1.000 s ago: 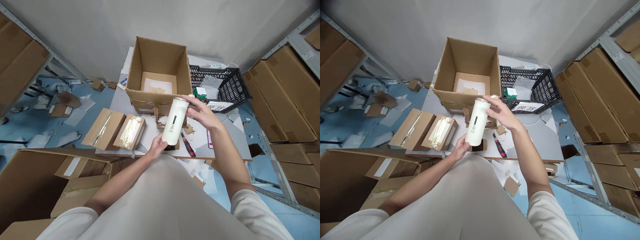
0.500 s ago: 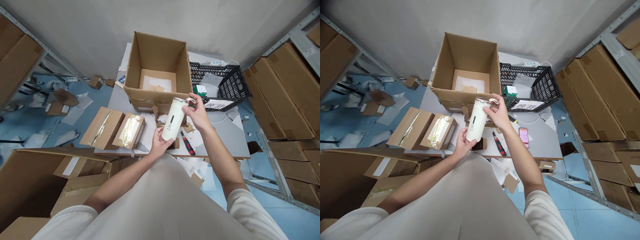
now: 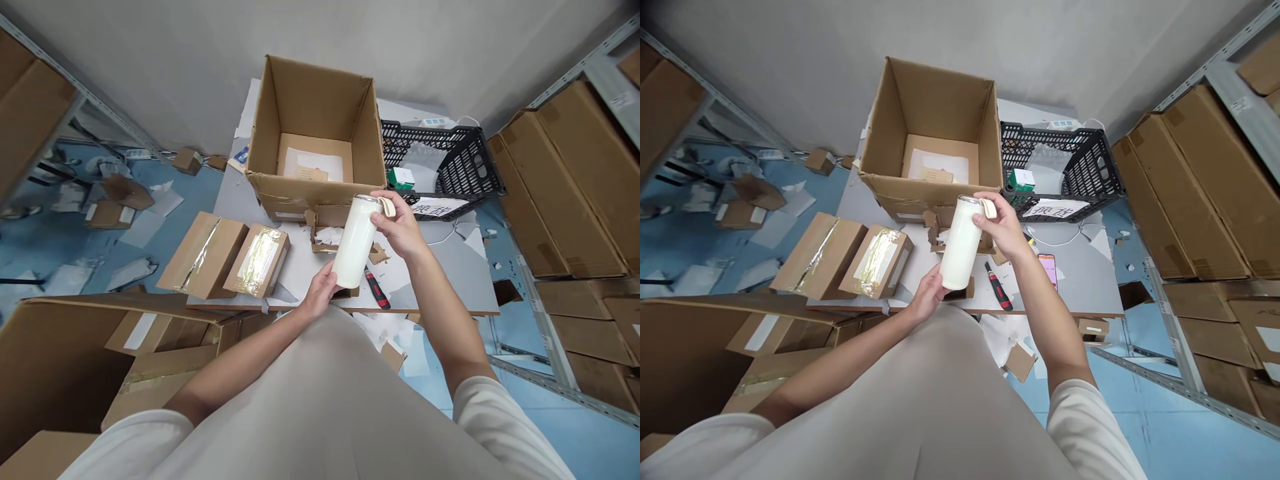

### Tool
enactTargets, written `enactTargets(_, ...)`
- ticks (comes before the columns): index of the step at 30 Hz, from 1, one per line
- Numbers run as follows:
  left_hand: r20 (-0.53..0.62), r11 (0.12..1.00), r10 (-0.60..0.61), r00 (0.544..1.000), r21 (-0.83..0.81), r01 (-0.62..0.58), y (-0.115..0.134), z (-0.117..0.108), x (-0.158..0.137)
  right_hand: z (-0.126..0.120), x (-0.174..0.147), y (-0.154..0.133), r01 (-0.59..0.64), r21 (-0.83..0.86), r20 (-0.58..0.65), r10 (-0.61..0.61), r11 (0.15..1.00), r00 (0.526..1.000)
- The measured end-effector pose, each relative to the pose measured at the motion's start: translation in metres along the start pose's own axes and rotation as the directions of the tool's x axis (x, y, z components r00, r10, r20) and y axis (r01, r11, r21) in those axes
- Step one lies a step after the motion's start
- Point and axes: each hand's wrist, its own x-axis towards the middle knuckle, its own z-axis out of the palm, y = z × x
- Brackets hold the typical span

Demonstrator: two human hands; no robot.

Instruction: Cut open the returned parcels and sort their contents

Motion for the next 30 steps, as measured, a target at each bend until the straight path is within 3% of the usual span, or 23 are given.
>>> enactTargets(6, -0.135, 0.978, 0.152, 0.979, 0.161, -0.13, -0.005, -0.001, 0.002, 0.0, 0.002, 0.003, 0.047, -0.079, -0.061, -0.052, 0.996, 0.997)
enactTargets(9, -0.174, 0.981, 0.148, 0.974, 0.152, -0.122, -0.006, -0.002, 0.001, -0.004, 0.002, 0.0, 0.067, -0.106, -0.006, -0.068, 0.992, 0.998)
enactTargets(16, -0.067, 0.993, -0.042, 0.997, -0.11, 0.035, 0.001, 0.0, -0.004, -0.014, 0.002, -0.018, 0.075, -0.061, 0.109, -0.068, 0.995, 0.992)
enactTargets(21, -0.106, 0.996, -0.034, 0.994, -0.084, 0.025, 0.0, 0.0, -0.006, -0.009, 0.006, -0.011, 0.092, -0.064, 0.063, -0.088, 0.994, 0.994)
enactTargets(26, -0.058, 1.0, 0.027, 0.998, -0.005, -0.027, 0.0, -0.002, -0.009, -0.008, 0.007, -0.007, 0.094, -0.11, 0.045, -0.09, 0.99, 0.995)
enactTargets(30, -0.011, 0.999, -0.019, 1.0, -0.034, 0.019, 0.001, -0.003, -0.011, -0.009, 0.007, -0.013, 0.127, -0.082, 0.082, -0.12, 0.989, 0.989)
